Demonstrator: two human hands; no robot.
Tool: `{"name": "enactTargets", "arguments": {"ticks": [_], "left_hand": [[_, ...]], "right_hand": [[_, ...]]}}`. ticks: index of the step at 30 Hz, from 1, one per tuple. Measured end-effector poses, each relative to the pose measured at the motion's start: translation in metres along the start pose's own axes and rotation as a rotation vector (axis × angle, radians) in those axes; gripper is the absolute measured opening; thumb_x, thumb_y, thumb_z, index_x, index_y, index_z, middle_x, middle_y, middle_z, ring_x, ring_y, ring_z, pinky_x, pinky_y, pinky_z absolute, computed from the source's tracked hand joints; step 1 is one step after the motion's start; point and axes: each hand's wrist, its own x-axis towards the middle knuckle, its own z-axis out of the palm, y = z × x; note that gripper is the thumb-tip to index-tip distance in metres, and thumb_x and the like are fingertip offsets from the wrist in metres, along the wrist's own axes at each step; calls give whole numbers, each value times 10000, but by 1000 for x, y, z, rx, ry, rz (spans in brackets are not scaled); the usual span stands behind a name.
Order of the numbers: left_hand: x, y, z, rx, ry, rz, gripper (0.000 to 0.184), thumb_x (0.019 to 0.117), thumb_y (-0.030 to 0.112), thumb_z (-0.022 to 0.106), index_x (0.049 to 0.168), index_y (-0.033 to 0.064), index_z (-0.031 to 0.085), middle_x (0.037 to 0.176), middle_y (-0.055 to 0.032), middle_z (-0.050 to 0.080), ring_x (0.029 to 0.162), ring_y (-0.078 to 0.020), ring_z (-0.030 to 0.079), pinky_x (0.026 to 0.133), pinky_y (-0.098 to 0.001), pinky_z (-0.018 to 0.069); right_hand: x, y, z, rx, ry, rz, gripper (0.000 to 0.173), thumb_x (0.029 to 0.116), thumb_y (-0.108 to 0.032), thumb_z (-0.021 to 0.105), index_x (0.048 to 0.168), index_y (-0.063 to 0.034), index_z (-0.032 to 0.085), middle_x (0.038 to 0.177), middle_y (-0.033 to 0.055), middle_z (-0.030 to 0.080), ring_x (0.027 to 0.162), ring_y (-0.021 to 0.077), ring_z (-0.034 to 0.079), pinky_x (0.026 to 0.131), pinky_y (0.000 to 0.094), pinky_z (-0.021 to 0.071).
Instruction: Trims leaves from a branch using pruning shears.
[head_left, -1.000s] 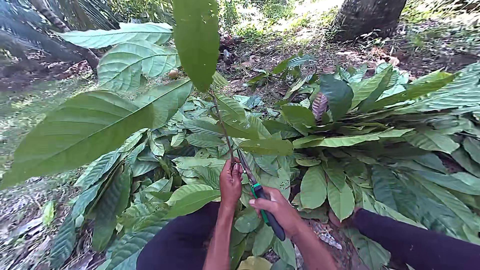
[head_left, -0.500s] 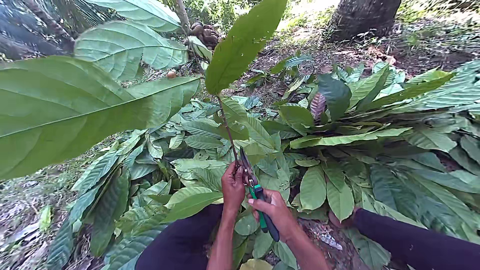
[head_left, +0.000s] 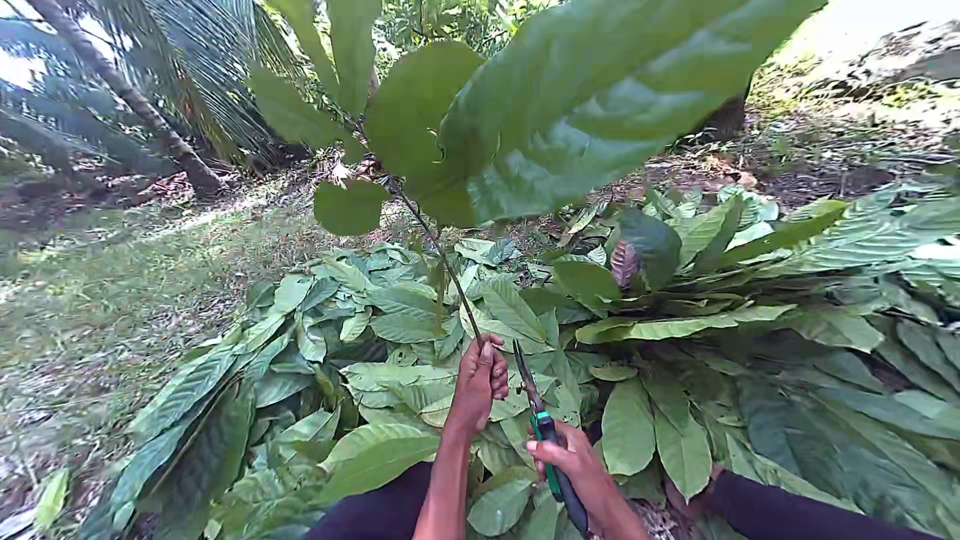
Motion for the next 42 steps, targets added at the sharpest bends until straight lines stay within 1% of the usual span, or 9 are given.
{"name": "enactTargets", "arguments": {"ticks": [7,10,15,22,26,28,30,35,42], "left_hand": [[11,-33,-1,855,482,321,256,1024,61,457,1167,-47,640,671,-31,533,561,-110,496,567,-308,452],[3,-29,-3,902,494,329,270,1016,43,483,1193,-80,644,763,-130,654,632,-185,612,638,-380,528],[-11,-36,-5,691,476,363,301,988,111,502,1150,-100,644,787,-63,651,675,-47,592,677,-255,516],[-22,-56,-14,984,531,396,203,981,20,533,1077,-73,686,795,-142,679,652,-198,638,649,-376,541],[-38,-53,-5,1085,565,92,298,1028,81,550,1157,-158,674,1039,-321,704,1018,-428,694,976,-549,502],[-29,-63,-18,965,569,234,262,1029,86,500,1119,-96,666,726,-133,603,639,-209,579,644,-380,504],[-25,-67,-25,832,528,330,246,1020,86,476,1120,-58,649,623,8,515,512,-55,476,517,-246,436],[-28,-70,-22,718,530,373,214,998,55,494,1093,-65,643,628,52,539,526,23,488,530,-155,440],[-39,-68,-6,697,593,406,305,976,143,544,1080,-116,667,802,-58,681,725,8,633,727,-194,542]], "right_hand": [[-20,-31,0,-174,-41,-196,547,760,-323,704,1199,-9,617,820,-34,633,680,61,608,639,257,527],[-18,-57,14,-145,-176,-293,522,778,-306,699,1196,-8,607,840,-55,638,716,34,605,668,222,517],[5,-91,42,111,-381,-173,279,857,-192,617,1085,-31,617,781,-30,632,679,66,626,676,246,553],[13,-68,36,98,-88,-58,275,890,-176,657,1088,8,605,777,22,610,632,100,606,625,259,548],[16,-54,16,-152,9,-48,378,841,-275,717,1089,-10,614,788,21,595,657,110,599,651,293,531],[23,-51,6,-236,45,-29,357,848,-309,726,1045,-28,625,780,24,591,654,121,592,650,313,525],[27,-51,1,-295,102,-26,360,863,-336,736,1022,-34,624,785,36,586,666,141,578,662,346,506],[8,-76,14,-64,-133,-197,427,831,-274,660,1165,-13,607,820,-23,632,703,75,634,691,255,559],[23,-96,48,99,-263,-165,204,865,-214,649,989,-53,630,723,-17,622,636,77,616,634,252,536]]}}
